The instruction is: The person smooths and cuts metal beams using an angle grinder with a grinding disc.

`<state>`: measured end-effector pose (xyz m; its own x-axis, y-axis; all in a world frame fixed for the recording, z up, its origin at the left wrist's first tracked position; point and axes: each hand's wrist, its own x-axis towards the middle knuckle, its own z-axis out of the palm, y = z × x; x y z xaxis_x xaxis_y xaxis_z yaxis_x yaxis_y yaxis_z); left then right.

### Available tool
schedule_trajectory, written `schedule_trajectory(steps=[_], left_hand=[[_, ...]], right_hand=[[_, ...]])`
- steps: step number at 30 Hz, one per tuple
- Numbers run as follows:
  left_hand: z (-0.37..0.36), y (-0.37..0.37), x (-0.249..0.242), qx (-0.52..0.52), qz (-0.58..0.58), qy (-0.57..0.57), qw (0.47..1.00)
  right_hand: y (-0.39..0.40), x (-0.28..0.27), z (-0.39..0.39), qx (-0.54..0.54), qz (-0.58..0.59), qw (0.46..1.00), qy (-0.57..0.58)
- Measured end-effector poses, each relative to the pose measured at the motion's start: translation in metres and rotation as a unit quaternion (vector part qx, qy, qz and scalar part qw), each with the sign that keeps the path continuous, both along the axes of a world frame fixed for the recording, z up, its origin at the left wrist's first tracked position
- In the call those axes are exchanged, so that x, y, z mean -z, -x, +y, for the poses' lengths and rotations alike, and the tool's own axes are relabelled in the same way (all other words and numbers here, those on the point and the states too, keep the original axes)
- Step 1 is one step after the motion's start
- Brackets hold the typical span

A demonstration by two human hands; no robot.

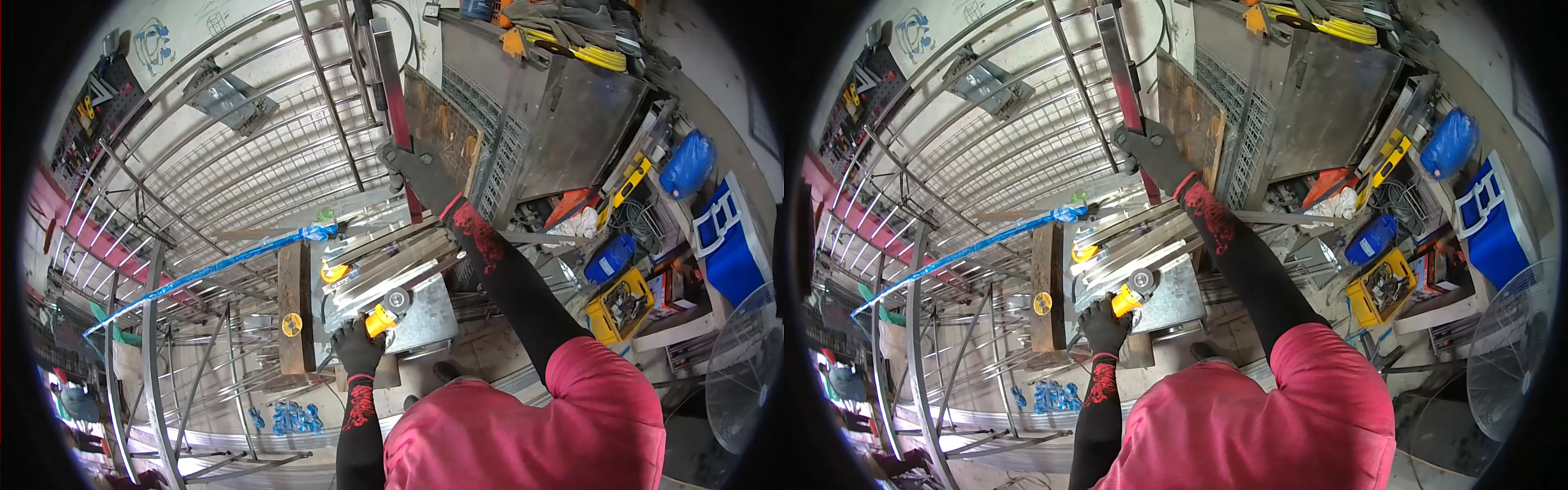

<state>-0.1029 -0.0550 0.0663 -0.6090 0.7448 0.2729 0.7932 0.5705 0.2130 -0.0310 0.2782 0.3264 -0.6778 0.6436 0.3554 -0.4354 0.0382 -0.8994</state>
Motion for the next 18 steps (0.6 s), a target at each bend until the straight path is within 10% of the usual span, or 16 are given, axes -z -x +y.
schedule_trajectory(steps=[18], left_hand=[[-0.003, 0.007, 0.006, 0.019, -0.044, -0.022, 0.999]], right_hand=[[-0.055, 0.072, 0.006, -0.029, -0.21, 0.977, -0.026]])
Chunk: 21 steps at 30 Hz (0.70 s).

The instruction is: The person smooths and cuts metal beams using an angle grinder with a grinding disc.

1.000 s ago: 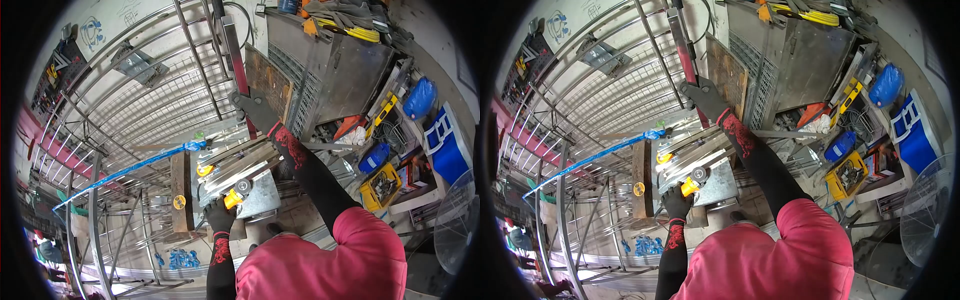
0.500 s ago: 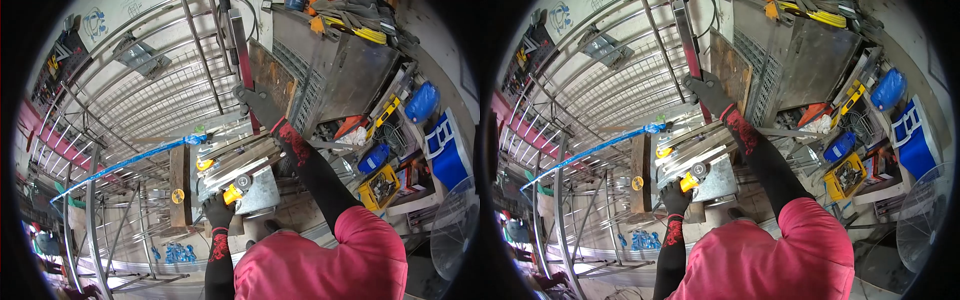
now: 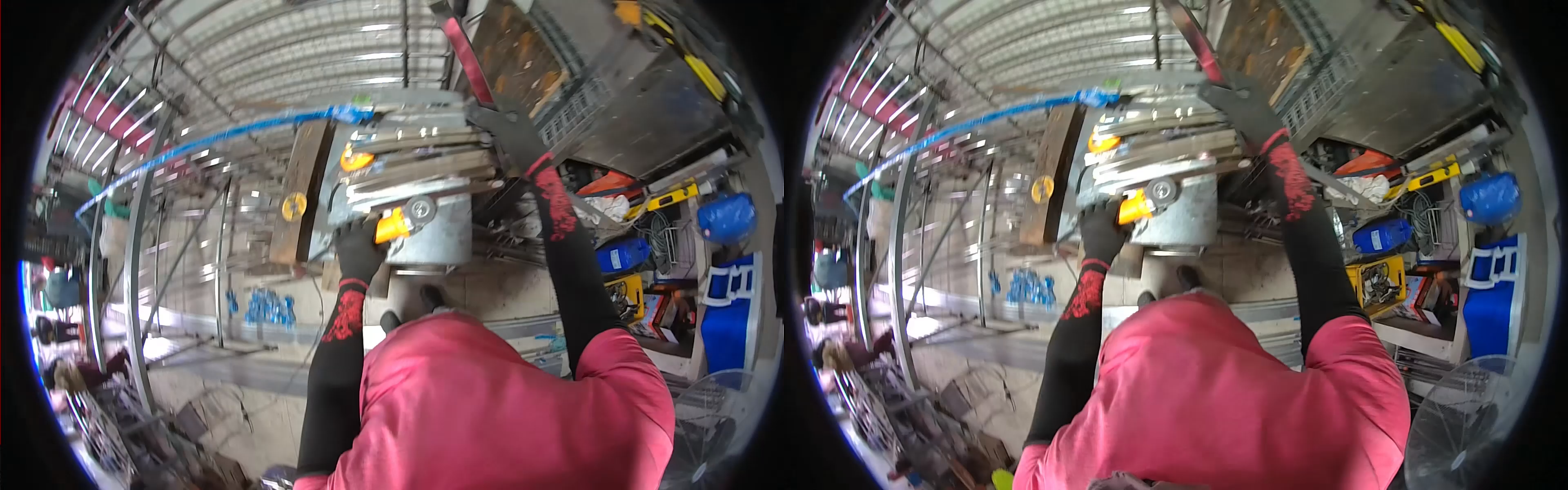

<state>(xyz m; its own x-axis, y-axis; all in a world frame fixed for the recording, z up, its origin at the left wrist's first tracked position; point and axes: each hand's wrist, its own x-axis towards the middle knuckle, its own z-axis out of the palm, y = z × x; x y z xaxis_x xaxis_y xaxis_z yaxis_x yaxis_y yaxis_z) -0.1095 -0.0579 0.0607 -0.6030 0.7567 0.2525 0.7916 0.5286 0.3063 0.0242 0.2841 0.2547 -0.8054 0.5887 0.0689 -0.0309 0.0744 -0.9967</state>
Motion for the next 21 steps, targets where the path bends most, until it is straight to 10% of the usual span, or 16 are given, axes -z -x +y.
schedule_trajectory(steps=[6, 21], left_hand=[[-0.016, -0.003, -0.015, 0.063, -0.006, -0.002, 0.998], [-0.017, -0.005, -0.023, 0.064, -0.009, 0.03, 0.997]], right_hand=[[-0.04, 0.061, -0.002, -0.084, -0.215, 0.855, -0.465], [-0.018, 0.151, -0.035, -0.079, -0.131, 0.814, -0.561]])
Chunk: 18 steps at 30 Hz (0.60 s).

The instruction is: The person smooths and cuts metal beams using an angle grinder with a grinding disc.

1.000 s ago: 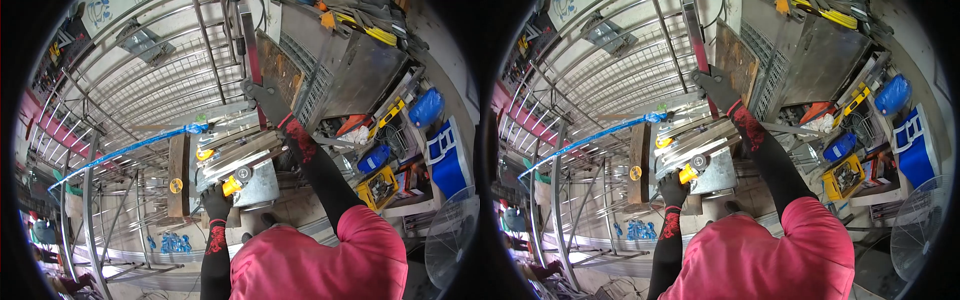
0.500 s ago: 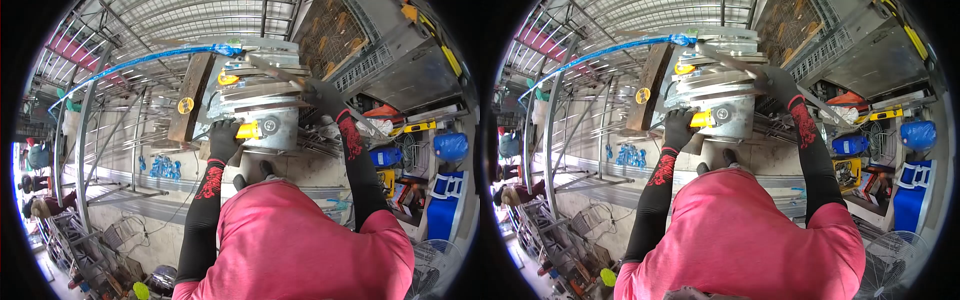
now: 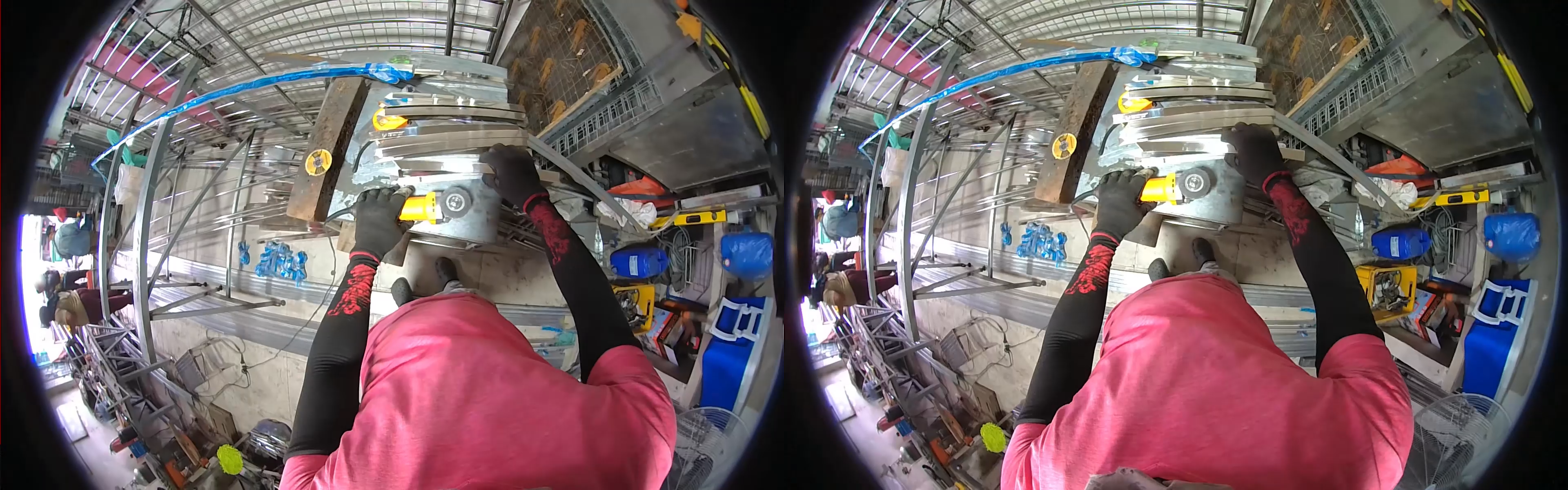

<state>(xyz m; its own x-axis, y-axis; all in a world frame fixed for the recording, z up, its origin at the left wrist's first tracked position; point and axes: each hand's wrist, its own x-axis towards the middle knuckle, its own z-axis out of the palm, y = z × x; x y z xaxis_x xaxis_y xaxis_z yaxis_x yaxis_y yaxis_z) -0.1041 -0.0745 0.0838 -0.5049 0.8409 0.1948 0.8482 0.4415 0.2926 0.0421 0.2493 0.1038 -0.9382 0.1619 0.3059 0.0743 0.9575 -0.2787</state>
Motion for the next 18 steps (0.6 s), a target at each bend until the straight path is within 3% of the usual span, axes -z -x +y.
schedule_trajectory(steps=[8, 14, 18], left_hand=[[-0.002, 0.0, 0.002, -0.005, 0.004, 0.009, 1.0], [-0.001, -0.001, 0.006, -0.016, 0.012, -0.011, 1.0], [-0.002, 0.0, 0.01, -0.024, 0.011, -0.01, 1.0]], right_hand=[[0.023, 0.009, -0.002, -0.011, -0.062, 0.998, -0.005], [0.025, 0.016, -0.007, -0.033, -0.009, 0.999, -0.001], [0.013, 0.02, -0.022, 0.014, 0.095, 0.995, -0.02]])
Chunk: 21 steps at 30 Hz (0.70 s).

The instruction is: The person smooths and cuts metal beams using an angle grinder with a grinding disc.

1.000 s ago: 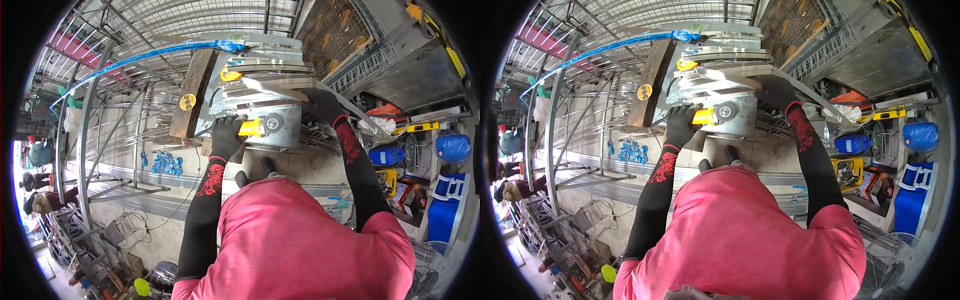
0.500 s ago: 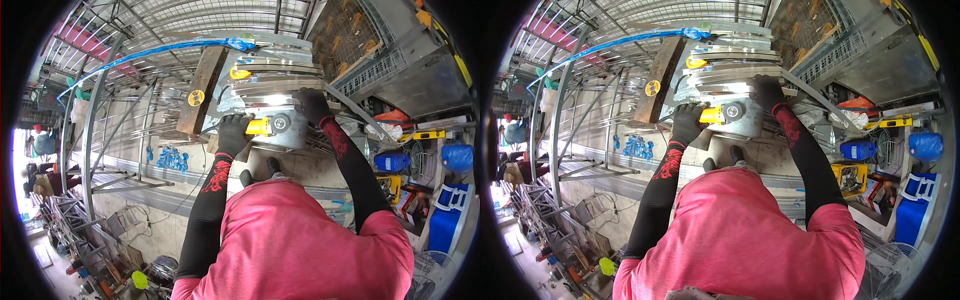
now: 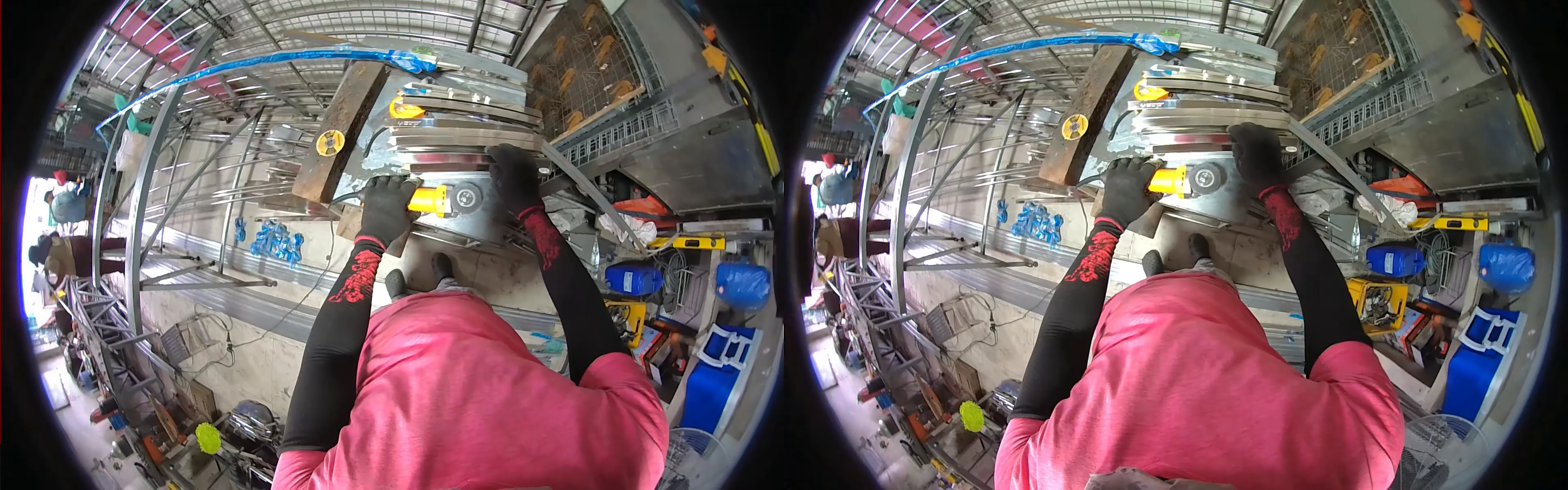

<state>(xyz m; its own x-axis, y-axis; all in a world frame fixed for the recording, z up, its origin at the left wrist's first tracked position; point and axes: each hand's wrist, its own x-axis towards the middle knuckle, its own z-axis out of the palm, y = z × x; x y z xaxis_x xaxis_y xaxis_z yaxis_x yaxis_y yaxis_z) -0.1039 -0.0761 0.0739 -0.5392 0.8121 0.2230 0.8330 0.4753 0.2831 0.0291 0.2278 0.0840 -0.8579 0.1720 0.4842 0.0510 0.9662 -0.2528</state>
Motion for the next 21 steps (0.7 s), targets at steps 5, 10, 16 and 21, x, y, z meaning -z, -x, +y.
schedule_trajectory(steps=[5, 10, 16, 21], left_hand=[[0.001, -0.001, -0.003, 0.001, -0.003, 0.026, 1.0], [0.003, -0.002, -0.007, 0.012, -0.012, 0.016, 1.0], [0.002, -0.001, -0.001, 0.007, 0.016, -0.012, 1.0], [0.002, -0.004, -0.01, -0.006, 0.005, 0.014, 1.0]], right_hand=[[-0.021, 0.006, -0.021, 0.012, 0.01, 0.999, 0.04], [-0.044, 0.024, -0.055, 0.119, 0.084, 0.989, 0.037], [-0.072, 0.062, -0.101, 0.174, 0.073, 0.972, 0.141], [-0.07, 0.071, -0.115, 0.182, 0.027, 0.983, 0.007]])
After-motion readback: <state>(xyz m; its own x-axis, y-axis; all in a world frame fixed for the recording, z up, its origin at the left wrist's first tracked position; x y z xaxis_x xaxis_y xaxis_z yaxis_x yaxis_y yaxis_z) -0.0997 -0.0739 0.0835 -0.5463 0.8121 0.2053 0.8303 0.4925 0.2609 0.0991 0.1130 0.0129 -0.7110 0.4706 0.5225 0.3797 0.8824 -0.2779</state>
